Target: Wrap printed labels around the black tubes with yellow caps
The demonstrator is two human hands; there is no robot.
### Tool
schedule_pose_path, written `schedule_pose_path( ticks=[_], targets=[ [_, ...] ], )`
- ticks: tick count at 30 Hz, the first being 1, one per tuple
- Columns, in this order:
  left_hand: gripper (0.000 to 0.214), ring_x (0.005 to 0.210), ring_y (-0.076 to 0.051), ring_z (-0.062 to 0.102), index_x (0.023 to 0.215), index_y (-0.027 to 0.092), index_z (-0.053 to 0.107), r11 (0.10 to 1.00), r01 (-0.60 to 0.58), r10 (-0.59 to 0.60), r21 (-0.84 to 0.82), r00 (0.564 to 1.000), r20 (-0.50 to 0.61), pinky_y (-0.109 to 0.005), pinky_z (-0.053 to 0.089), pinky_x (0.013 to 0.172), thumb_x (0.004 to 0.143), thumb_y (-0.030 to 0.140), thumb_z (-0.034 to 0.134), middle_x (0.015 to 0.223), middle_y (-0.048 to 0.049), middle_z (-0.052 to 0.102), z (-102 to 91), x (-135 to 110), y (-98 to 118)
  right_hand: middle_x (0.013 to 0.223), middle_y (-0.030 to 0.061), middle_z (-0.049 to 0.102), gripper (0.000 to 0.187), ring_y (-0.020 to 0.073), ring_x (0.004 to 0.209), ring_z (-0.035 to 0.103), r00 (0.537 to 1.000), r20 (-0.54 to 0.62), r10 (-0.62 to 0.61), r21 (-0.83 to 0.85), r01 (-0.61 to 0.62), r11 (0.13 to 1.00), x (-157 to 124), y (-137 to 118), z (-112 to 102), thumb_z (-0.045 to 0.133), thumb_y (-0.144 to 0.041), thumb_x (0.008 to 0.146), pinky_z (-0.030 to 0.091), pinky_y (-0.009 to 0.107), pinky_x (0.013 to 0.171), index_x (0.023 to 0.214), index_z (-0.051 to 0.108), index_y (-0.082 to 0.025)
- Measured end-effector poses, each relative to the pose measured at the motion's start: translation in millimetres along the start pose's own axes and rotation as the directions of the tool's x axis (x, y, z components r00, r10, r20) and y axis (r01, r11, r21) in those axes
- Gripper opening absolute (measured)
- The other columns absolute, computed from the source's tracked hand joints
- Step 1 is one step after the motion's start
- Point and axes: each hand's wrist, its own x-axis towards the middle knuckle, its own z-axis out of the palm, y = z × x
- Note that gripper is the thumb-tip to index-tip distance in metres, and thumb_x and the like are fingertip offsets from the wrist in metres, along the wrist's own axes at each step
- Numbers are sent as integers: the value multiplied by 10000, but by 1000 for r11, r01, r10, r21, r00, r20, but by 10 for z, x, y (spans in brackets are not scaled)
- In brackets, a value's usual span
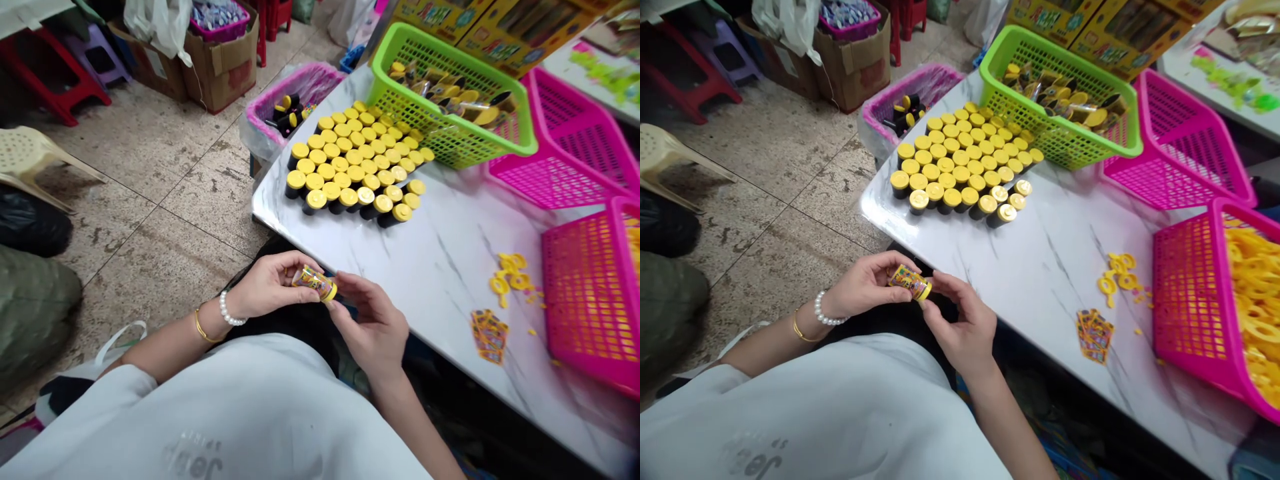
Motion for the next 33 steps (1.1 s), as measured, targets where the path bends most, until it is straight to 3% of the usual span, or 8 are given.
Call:
schedule_pose_path(
  ticks=[6, 9, 13, 16, 19, 22, 24, 33],
  targets=[
    [368, 774, -137, 656, 924, 135, 653, 999, 39, -39, 18, 999, 38, -282, 531, 755, 703, 328, 874, 860, -37, 713, -26, 29, -2, 1032, 65, 767, 367, 213, 876, 759, 1000, -16, 11, -37, -12, 999, -44, -89, -5, 812, -176, 781, 668, 388, 833, 1129, 714, -243],
    [348, 808, -150, 652, 980, 143, 688, 994, -49, 41, 99, 996, 85, -280, 519, 761, 723, 307, 854, 902, -48, 706, -41, 22, 21, 859, 44, 787, 232, 194, 724, 764, 977, -21, 210, 122, -206, 971, 3, -130, 18, 831, -246, 769, 680, 355, 731, 979, 736, -220],
    [247, 842, -165, 637, 963, 175, 746, 886, -302, 237, 352, 947, 216, -291, 502, 784, 750, 268, 830, 921, -59, 707, -76, 30, 91, 613, 22, 747, 336, 180, 505, 720, 762, 334, 554, 457, -645, 612, 75, -109, 85, 863, -456, 709, 657, 301, 543, 779, 689, -178],
    [189, 853, -176, 640, 896, 179, 753, 860, -311, 230, 404, 944, 238, -312, 502, 811, 757, 290, 818, 901, -63, 710, -77, 58, 86, 582, 25, 729, 422, 179, 478, 708, 653, 451, 608, 499, -749, 435, 70, -42, 145, 837, -548, 706, 631, 276, 487, 746, 645, -175],
    [300, 754, -148, 620, 886, 143, 724, 962, -78, 55, 261, 994, 93, -283, 503, 715, 761, 402, 807, 834, -52, 695, -40, 83, 1, 606, 27, 727, 416, 169, 468, 691, 739, 354, 574, 454, -672, 586, 28, 10, 169, 736, -581, 812, 608, 271, 460, 761, 625, -183],
    [458, 585, -87, 535, 915, 123, 680, 991, 106, -105, 86, 994, -7, -218, 439, 544, 726, 517, 816, 727, -6, 645, 8, 84, -73, 834, 40, 763, 274, 169, 676, 734, 928, 93, 362, 262, -373, 890, -4, 24, 139, 783, -430, 824, 652, 313, 655, 931, 681, -200],
    [483, 502, -60, 464, 860, 132, 652, 987, 144, -144, 74, 990, -12, -192, 370, 456, 689, 546, 833, 645, 31, 587, 22, 76, -69, 980, 51, 741, 281, 185, 843, 725, 982, 3, 190, 129, -189, 974, 1, 21, 92, 806, -342, 812, 644, 341, 781, 1043, 693, -229],
    [478, 408, -42, 427, 713, 147, 591, 941, 301, -325, 151, 930, 170, -155, 286, 361, 669, 549, 846, 529, 48, 551, -33, 88, 52, 984, 54, 699, 230, 159, 767, 696, 957, 270, 107, 352, -201, 914, 183, -39, -109, 797, -332, 839, 632, 295, 637, 1063, 777, -286]
  ],
)
